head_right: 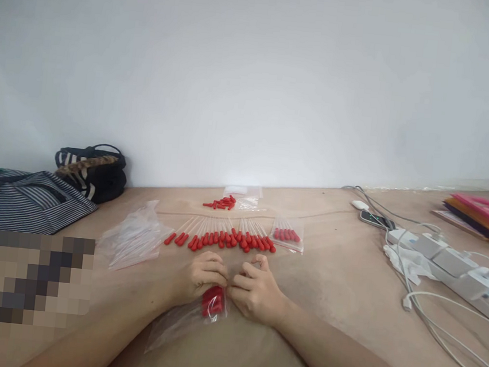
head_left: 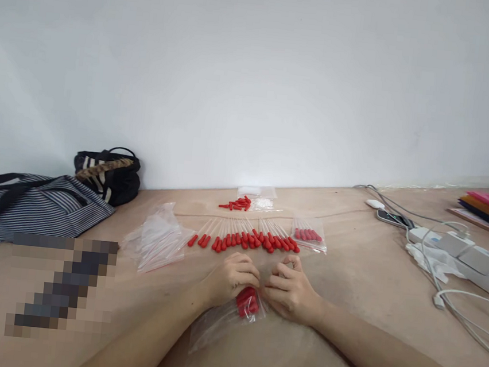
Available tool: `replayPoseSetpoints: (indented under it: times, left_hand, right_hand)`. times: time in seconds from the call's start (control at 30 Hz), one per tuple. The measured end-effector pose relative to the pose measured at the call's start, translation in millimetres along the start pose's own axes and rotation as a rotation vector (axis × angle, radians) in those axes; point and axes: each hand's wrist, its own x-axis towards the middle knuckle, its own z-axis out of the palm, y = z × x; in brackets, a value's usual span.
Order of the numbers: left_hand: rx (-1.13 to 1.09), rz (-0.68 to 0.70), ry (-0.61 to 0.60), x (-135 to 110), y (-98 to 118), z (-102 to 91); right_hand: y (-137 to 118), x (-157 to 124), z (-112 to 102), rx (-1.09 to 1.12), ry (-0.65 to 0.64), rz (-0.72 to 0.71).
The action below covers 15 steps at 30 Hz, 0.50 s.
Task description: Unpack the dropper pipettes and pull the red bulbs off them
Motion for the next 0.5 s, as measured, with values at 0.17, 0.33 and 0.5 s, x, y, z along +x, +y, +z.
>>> replayPoseSetpoints:
  times: [0.17, 0.33, 0.5]
  left_hand:
    - [-0.018, 0.02, 0.017, 0.6, 0.6, 1.8]
    - [0.015, 0.076, -0.015, 2.7, 0.3, 0.0]
    - [0.041, 0.112, -0.052, 2.3, -2.8, 0.0]
  right_hand:
    - [0.3, 4.4, 0.5, -0.156, 0.005, -0.172]
    - [-0.3, 6.7, -0.1, -0.19, -0.042, -0.256]
    - [1.1, 7.1, -1.3, -0.187, -0.053, -0.231]
